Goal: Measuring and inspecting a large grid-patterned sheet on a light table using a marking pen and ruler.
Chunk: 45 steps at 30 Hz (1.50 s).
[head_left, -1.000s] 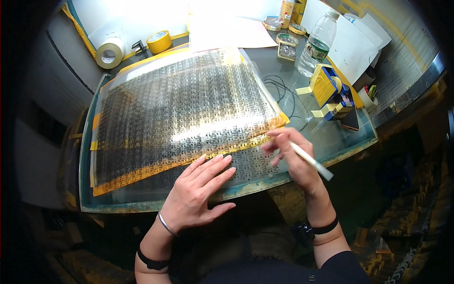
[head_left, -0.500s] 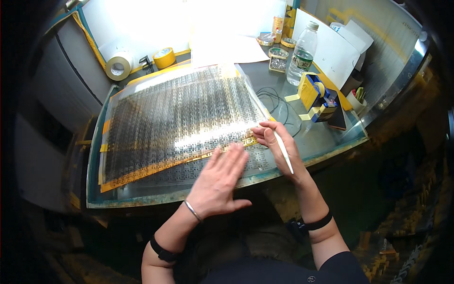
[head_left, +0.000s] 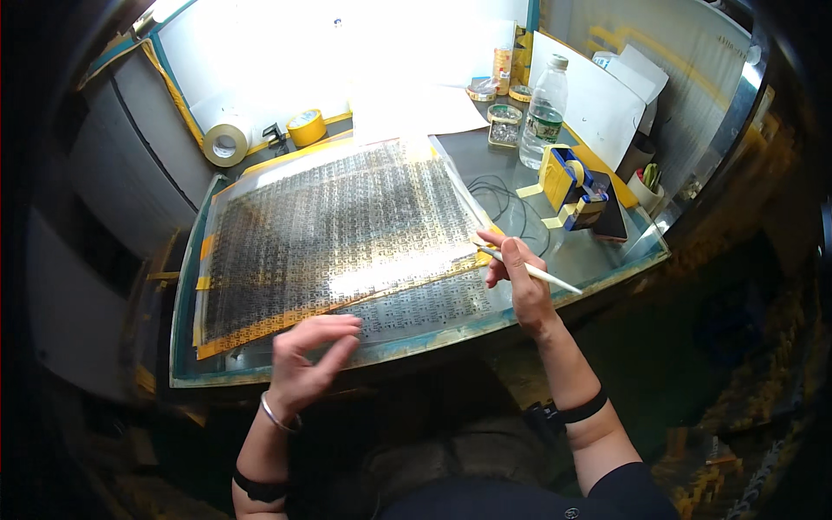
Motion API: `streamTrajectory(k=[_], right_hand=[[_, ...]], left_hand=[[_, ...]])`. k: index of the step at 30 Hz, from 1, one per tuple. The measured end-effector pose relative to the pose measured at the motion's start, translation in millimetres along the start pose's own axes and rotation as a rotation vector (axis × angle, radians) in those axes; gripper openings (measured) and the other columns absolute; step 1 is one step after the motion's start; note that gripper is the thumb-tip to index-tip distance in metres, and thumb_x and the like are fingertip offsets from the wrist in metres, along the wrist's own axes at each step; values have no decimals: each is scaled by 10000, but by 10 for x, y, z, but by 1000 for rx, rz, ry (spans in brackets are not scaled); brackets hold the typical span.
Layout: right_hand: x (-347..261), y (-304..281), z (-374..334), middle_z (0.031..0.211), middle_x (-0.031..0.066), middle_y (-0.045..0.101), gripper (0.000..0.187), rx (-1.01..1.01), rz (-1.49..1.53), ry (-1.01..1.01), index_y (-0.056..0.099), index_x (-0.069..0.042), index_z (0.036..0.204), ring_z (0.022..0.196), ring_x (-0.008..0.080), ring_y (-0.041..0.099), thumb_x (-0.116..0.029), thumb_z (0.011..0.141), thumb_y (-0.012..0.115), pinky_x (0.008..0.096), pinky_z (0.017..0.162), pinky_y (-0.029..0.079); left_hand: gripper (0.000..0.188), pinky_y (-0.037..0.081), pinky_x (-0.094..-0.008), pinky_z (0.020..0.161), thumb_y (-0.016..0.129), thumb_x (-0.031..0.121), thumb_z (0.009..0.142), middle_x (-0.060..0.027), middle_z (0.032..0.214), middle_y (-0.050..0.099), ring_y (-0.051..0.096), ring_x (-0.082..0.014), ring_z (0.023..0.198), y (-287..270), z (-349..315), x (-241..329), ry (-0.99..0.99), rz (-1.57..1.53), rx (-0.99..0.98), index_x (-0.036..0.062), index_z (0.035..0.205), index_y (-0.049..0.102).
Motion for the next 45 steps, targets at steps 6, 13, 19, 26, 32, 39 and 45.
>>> streamTrajectory(k=[6, 13, 19, 26, 32, 39, 45], right_hand=[[-78, 100, -118, 698, 35, 649, 147, -250, -1, -23, 679, 12, 853, 643, 95, 599, -121, 905, 641, 236, 598, 468], [-126, 94, -115, 680, 59, 664, 113, -518, -83, -81, 665, 1, 745, 630, 116, 618, -71, 818, 712, 253, 579, 465], [-135, 135, -110, 668, 53, 647, 103, -569, -80, -103, 659, -12, 721, 621, 119, 602, -63, 787, 719, 265, 576, 458], [-136, 97, -103, 679, 47, 649, 111, -545, -41, -91, 646, -13, 731, 615, 101, 596, -75, 800, 706, 257, 574, 462], [1, -6, -56, 709, 34, 656, 138, -85, 79, 180, 652, 13, 797, 643, 65, 590, -91, 886, 671, 232, 585, 469], [13, 119, -22, 692, 52, 671, 129, -149, -287, 22, 681, 6, 815, 635, 76, 603, -109, 834, 736, 246, 577, 481], [-70, 196, -42, 694, 109, 677, 102, -311, -354, -31, 687, -5, 780, 620, 169, 658, -88, 783, 746, 286, 578, 498]], left_hand=[[118, 499, -231, 569, 733, 14, 822, -72, 811, 699, 636, -118, 651, 130, -86, -14, -14, 67, 102, 31, 938, 733], [471, 513, -288, 555, 836, 162, 747, -49, 803, 684, 617, -156, 607, 935, 153, 336, 290, 165, -11, 64, 1168, 648], [216, 486, -300, 528, 801, 122, 782, -58, 720, 643, 594, -176, 564, 1007, 243, 241, 256, 120, -75, 56, 966, 707], [92, 472, -312, 521, 772, 60, 795, -65, 693, 635, 591, -197, 574, 975, 276, 270, 321, 98, -54, 50, 868, 718], [306, 518, -391, 847, 780, 133, 789, -116, 1048, 684, 658, -277, 960, 832, 378, 271, 373, 298, -42, 45, 1064, 682], [424, 454, -444, 1038, 769, 235, 807, -138, 1234, 646, 594, -307, 1197, 797, 250, 156, 264, 346, -221, 33, 1162, 655], [363, 474, -417, 1022, 764, 214, 815, -125, 1204, 657, 612, -290, 1165, 758, 251, 140, 272, 325, -207, 28, 1113, 676]])
Point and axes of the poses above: each hand's wrist, its own z-axis towards the middle knuckle, its own y-axis out of the palm, x = y × z, the point moved 5 cm from there along z, towards the middle knuckle
